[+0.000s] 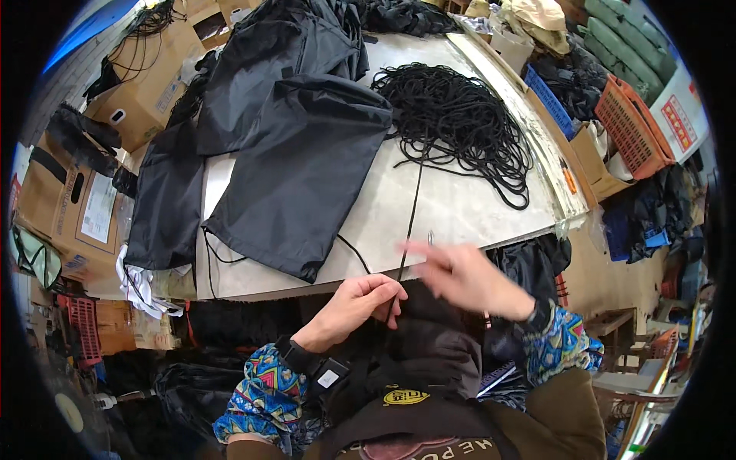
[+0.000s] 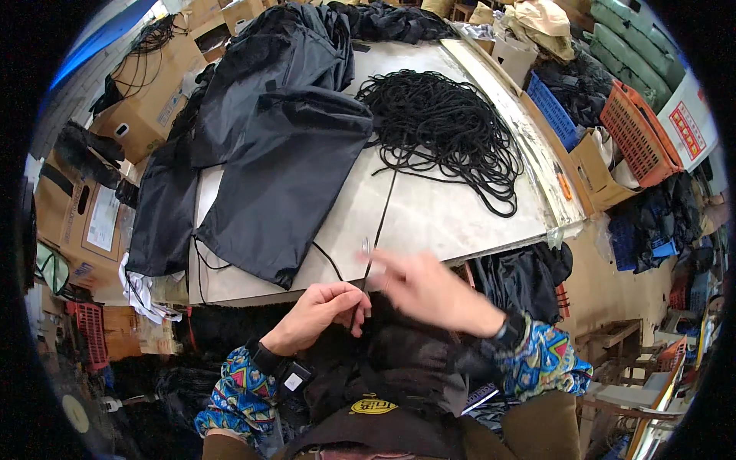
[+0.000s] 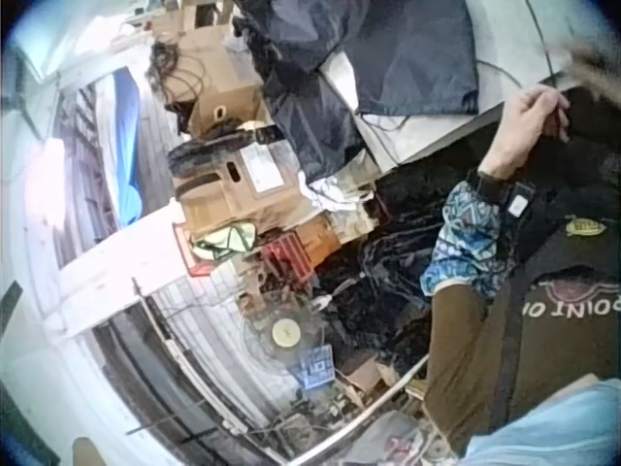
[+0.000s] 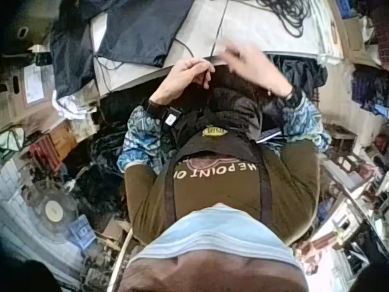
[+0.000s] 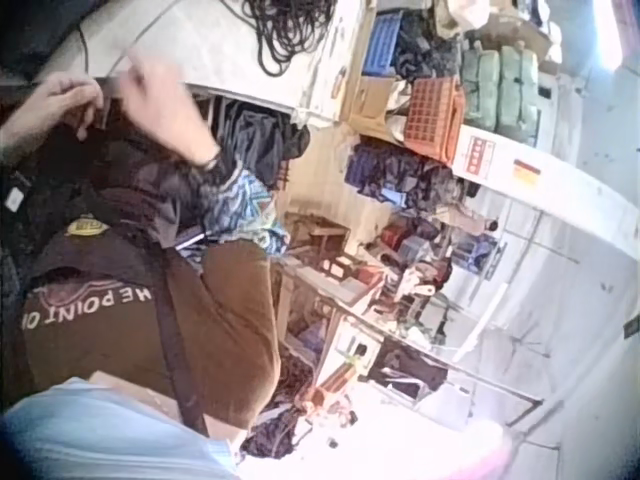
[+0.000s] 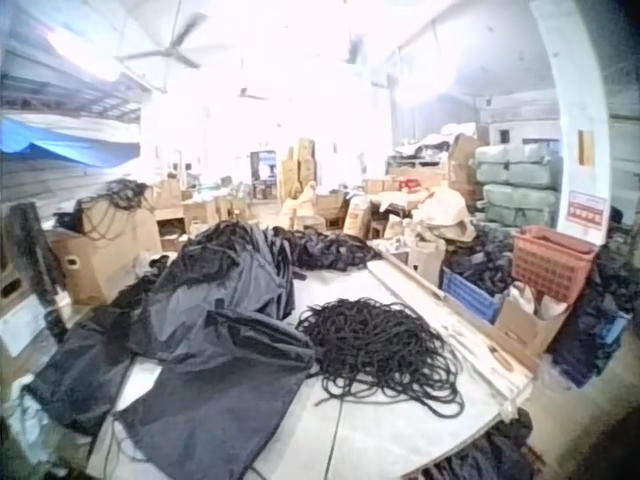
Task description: The person threads black drawstrings through the hems of black fabric bags using a metal threading tool. They repeatedly pick up a bag, insert the tool into the hem, pull the drawstring through, and set the bag aside on the table.
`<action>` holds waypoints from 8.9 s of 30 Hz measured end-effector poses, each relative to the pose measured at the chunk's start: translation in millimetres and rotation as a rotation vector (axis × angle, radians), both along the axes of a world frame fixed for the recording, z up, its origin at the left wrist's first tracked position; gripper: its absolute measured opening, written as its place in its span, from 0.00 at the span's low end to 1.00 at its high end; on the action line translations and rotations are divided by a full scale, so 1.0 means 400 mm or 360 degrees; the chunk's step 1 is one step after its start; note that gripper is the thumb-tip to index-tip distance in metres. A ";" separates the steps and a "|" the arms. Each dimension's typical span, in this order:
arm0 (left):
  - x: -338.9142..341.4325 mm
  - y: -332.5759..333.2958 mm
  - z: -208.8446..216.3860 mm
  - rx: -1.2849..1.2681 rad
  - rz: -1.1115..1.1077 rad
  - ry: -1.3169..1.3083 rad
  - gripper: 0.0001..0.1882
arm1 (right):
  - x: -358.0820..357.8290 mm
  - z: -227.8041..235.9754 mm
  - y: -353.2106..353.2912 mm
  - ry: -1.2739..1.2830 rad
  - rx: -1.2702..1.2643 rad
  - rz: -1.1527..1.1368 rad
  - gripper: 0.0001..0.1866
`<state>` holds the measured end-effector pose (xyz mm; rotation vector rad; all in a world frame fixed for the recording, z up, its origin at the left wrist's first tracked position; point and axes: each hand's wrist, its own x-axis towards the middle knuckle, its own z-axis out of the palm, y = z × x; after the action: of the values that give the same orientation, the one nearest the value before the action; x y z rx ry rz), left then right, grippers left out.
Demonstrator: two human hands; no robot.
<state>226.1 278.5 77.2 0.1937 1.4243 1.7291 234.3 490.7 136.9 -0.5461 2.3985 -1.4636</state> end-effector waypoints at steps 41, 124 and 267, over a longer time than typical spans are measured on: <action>0.153 -0.096 0.188 0.0066 0.1046 0.0013 0.08 | 0.100 -0.078 -0.020 -0.0771 -0.1083 -0.0462 0.11; 0.053 -0.006 0.045 0.0350 0.1501 0.0018 0.07 | 0.022 -0.116 -0.165 0.0758 -0.0153 -0.0574 0.06; 0.070 0.022 0.018 0.0399 0.1528 0.0195 0.10 | 0.088 0.003 -0.099 0.1036 0.1017 -0.0099 0.18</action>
<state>254.2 287.1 84.5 -0.3174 1.4898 2.7089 269.7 450.9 138.0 -0.8714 3.1757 -0.4789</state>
